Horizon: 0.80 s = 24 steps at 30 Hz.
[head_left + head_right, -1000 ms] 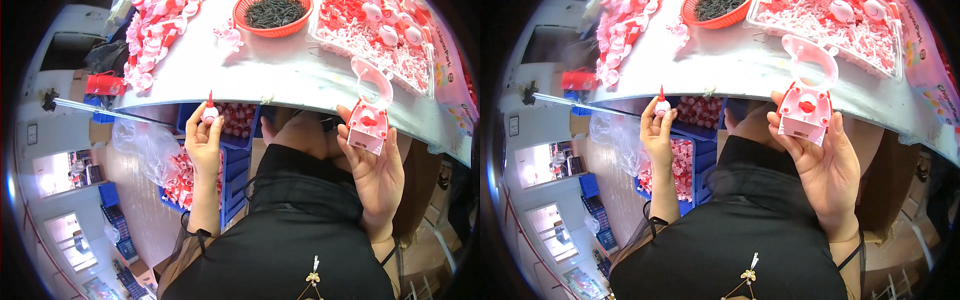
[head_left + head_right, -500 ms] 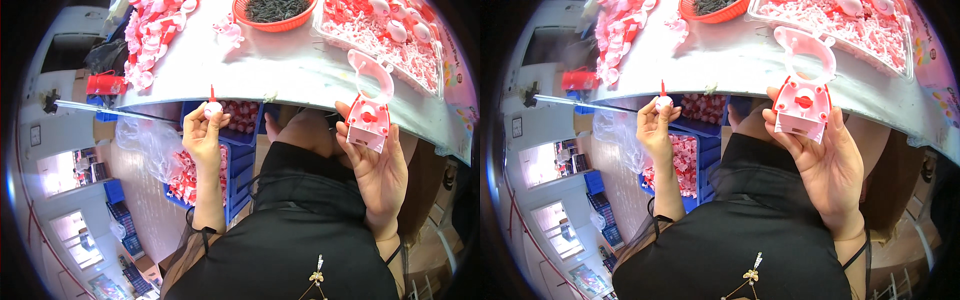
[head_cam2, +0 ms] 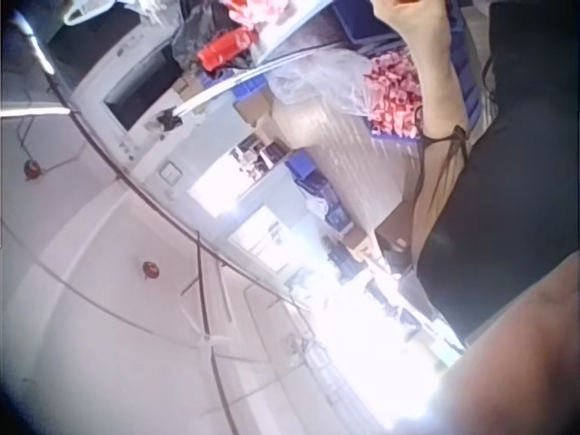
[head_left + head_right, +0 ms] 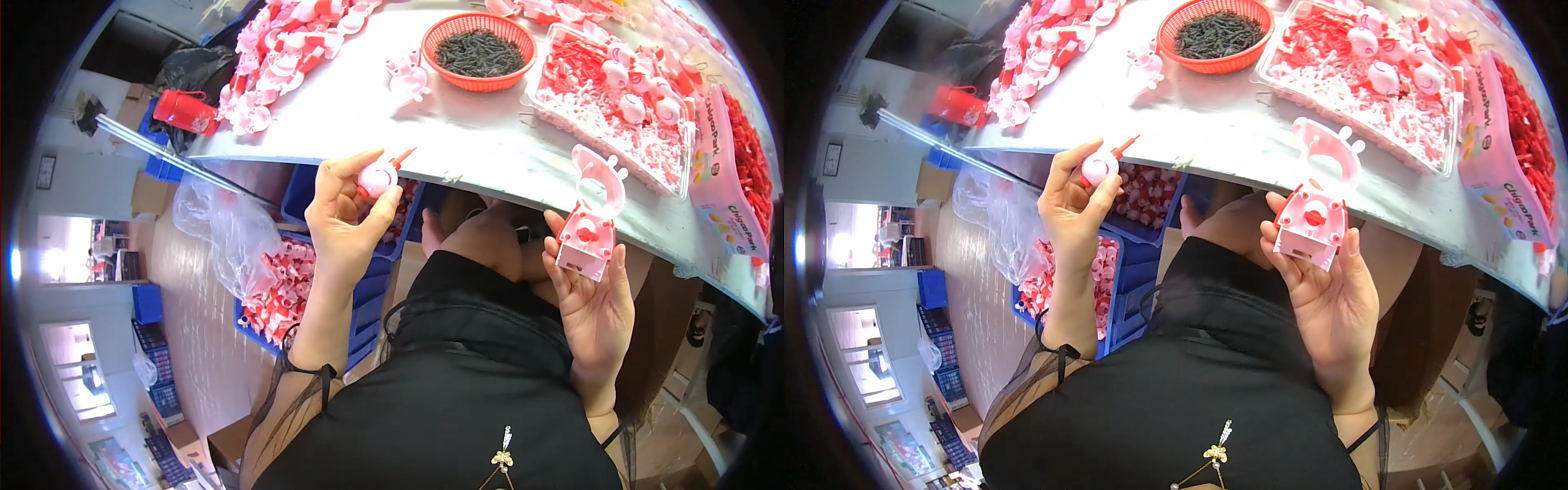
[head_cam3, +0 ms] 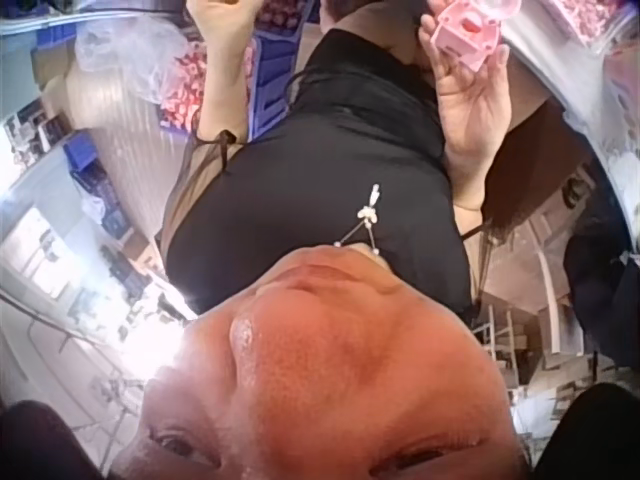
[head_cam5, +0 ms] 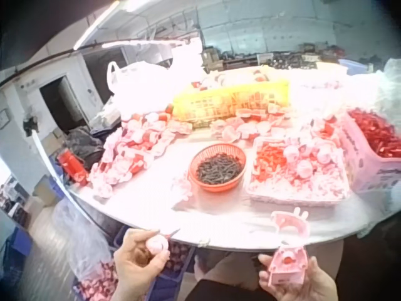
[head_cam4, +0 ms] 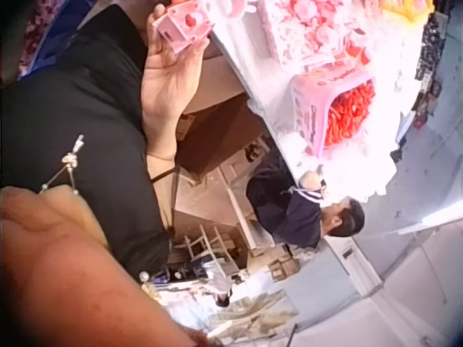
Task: Assemble pig-themed plastic toys using glue and manual snapping of components.
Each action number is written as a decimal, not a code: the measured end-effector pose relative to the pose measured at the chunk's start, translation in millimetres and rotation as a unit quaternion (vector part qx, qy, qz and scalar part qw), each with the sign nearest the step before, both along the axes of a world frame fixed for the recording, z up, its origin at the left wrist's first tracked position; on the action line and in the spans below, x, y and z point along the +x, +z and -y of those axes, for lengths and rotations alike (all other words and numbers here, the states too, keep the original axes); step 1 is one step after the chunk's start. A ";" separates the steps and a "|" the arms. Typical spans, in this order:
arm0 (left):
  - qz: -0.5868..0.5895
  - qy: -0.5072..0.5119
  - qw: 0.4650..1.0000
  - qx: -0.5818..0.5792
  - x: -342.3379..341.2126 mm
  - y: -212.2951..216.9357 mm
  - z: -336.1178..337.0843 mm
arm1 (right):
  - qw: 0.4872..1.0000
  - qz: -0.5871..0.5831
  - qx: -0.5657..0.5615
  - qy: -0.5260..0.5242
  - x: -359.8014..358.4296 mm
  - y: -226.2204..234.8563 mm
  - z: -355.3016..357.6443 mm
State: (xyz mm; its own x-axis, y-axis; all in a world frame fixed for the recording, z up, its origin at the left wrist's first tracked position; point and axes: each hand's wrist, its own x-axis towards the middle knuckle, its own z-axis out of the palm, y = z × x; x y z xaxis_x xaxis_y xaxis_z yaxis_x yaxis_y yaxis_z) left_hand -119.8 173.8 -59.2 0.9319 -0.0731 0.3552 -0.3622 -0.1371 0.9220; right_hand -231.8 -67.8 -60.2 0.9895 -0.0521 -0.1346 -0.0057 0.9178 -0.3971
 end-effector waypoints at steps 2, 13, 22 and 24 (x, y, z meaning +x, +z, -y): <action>0.021 -0.002 1.000 0.013 -0.3 3.1 4.9 | 1.000 -0.010 0.010 0.006 -1.3 -0.2 -0.7; -0.037 -0.084 0.990 -0.105 -2.3 8.0 19.4 | 0.996 -0.012 -0.042 0.076 7.3 -2.0 -6.2; 0.047 -0.286 0.957 0.027 1.0 47.5 73.6 | 0.993 0.028 -0.018 0.110 3.4 -26.2 -2.7; 0.000 -0.307 0.951 0.025 0.4 51.2 83.1 | 0.993 0.043 -0.012 0.109 1.7 -29.2 -3.4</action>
State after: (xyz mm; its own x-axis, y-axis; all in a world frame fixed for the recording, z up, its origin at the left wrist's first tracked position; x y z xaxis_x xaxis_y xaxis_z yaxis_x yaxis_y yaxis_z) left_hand -119.5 90.7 -8.0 0.7080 -0.6201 0.3379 -0.3887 0.0572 0.9196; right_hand -230.1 -64.4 -89.4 0.9855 0.1619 -0.0513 -0.1681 0.8887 -0.4265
